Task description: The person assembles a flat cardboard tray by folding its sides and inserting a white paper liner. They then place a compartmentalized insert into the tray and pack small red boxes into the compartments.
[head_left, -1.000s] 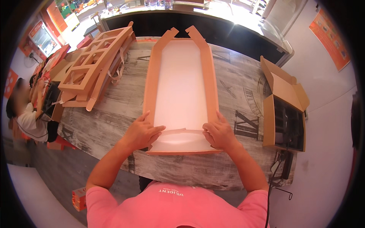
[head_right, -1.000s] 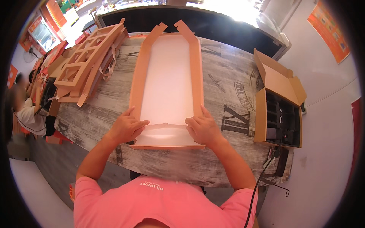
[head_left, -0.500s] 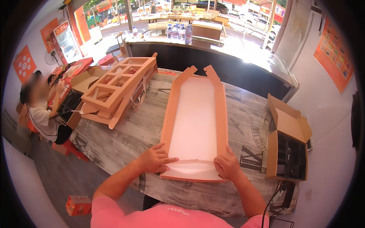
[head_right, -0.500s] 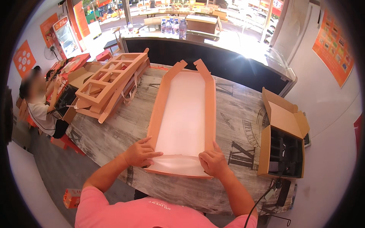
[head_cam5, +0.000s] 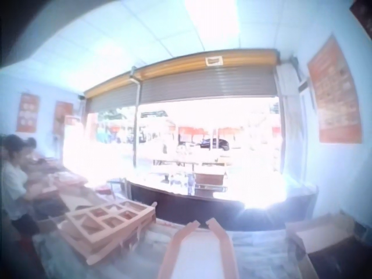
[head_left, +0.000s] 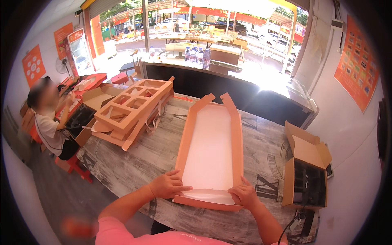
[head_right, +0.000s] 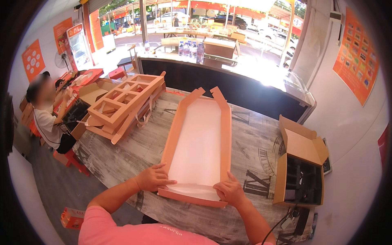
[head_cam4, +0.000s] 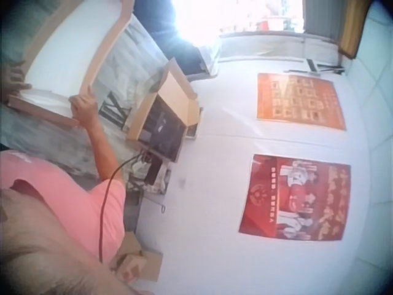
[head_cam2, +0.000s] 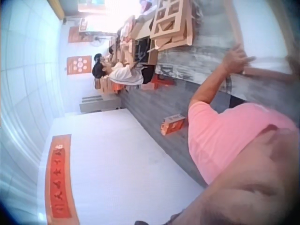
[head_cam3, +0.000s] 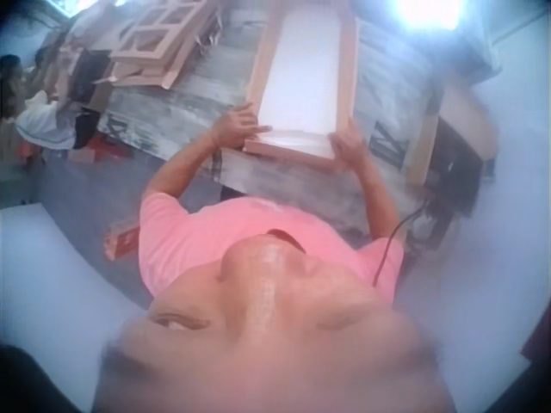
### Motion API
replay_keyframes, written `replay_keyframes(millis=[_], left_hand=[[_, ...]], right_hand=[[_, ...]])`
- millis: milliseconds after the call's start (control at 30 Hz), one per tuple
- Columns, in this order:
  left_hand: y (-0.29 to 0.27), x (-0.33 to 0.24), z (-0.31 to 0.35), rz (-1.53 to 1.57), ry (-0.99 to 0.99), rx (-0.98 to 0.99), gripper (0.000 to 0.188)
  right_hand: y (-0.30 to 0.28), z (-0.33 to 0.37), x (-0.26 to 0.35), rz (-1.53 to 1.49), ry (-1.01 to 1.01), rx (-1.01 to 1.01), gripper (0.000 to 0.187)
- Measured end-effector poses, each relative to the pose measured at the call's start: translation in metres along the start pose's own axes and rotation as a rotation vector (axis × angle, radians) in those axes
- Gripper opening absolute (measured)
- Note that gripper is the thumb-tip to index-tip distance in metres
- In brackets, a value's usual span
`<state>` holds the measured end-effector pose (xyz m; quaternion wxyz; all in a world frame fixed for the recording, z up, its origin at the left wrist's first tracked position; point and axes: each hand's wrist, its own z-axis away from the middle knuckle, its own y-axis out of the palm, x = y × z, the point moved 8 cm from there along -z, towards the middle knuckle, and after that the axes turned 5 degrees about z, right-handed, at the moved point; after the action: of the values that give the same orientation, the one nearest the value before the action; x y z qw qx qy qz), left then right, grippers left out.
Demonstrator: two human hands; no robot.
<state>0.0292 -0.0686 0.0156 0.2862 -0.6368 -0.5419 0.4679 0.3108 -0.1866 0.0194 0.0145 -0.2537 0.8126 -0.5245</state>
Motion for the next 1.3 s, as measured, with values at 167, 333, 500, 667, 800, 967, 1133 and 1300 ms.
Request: replay_keyframes(millis=[167,333,500,667,800,967,1133,1300], left_hand=[[0.005,0.0,0.003,-0.066,0.012,-0.049,0.051],[0.01,0.004,0.01,-0.014,-0.012,-0.134,0.055],[0.007,0.001,0.007,-0.042,-0.025,-0.099,0.051],[0.007,0.001,0.006,-0.05,-0.025,-0.041,0.052],[0.003,-0.001,0.004,-0.047,-0.014,-0.03,0.052],[0.002,-0.001,0.003,-0.043,-0.01,-0.033,0.046],[-0.001,0.005,0.015,-0.008,-0.018,-0.118,0.035],[-0.001,0.01,0.026,0.054,-0.056,-0.134,0.028]], right_hand=[[-0.013,0.004,0.003,-0.055,-0.014,0.084,0.022],[-0.014,0.021,0.006,0.027,-0.038,0.215,0.054],[-0.019,0.028,0.008,-0.019,-0.069,0.273,0.069],[-0.027,0.022,0.014,0.018,-0.066,0.394,0.074],[-0.024,0.026,0.007,-0.019,-0.075,0.319,0.067],[-0.021,0.032,0.001,-0.085,-0.049,0.131,0.049],[-0.027,0.027,0.004,-0.118,0.012,0.017,0.031],[-0.025,0.028,-0.001,-0.1,0.102,-0.025,0.028]])
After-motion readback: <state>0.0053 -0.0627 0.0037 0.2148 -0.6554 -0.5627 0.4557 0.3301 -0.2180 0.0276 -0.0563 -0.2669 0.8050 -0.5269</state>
